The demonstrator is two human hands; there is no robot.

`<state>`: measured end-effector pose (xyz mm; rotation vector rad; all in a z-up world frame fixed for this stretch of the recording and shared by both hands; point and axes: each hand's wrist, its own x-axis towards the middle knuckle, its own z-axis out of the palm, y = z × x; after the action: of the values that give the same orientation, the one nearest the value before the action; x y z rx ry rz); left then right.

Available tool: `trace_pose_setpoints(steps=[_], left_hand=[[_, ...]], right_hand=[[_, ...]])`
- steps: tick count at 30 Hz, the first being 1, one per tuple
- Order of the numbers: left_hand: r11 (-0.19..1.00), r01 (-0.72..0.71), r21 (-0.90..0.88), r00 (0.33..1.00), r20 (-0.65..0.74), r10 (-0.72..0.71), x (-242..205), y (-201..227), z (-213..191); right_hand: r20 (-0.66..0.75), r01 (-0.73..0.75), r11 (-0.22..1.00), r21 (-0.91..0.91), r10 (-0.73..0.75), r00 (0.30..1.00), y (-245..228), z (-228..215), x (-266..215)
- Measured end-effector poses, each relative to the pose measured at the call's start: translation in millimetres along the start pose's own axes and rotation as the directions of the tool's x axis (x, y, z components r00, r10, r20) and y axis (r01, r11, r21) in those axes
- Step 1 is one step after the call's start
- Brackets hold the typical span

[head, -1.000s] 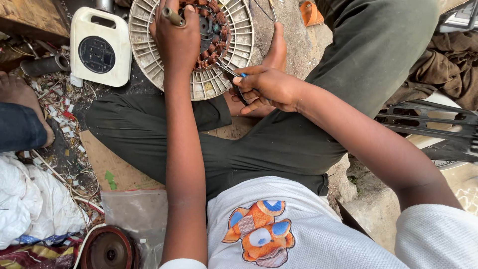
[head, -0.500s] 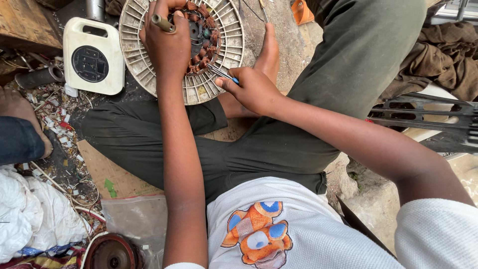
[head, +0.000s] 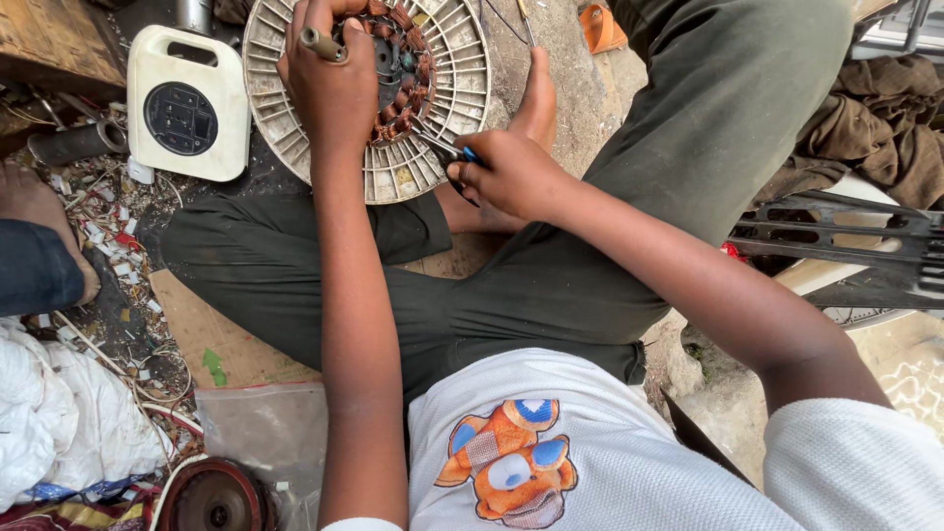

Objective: The person sits on the floor and uses pliers to cut and remove copper wire from a motor stator. They repeatedly grip and pull the wire coils, stripping the stator of its windings.

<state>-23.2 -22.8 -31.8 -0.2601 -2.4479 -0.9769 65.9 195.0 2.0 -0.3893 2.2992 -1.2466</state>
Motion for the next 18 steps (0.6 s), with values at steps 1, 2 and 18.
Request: trace_pose_setpoints(steps=[1,2,18], left_hand=[[1.000,-0.001,0.002,1.000,0.004,0.001,1,0,0],[1.000,-0.001,0.003,1.000,0.008,0.001,0,1,-1],[0.998,0.039,-0.049,0.998,0.053,-0.037,4,10,-9]], right_hand=[[0.018,-0.011,0.999,0.036,0.011,1.000,-2,-2,1],[0.036,-0.023,0.997,0.071,0.021,0.999,-5,-3,2],[-0.035,0.028,0.999,0.018,-0.027,0.999,-3,4,3]])
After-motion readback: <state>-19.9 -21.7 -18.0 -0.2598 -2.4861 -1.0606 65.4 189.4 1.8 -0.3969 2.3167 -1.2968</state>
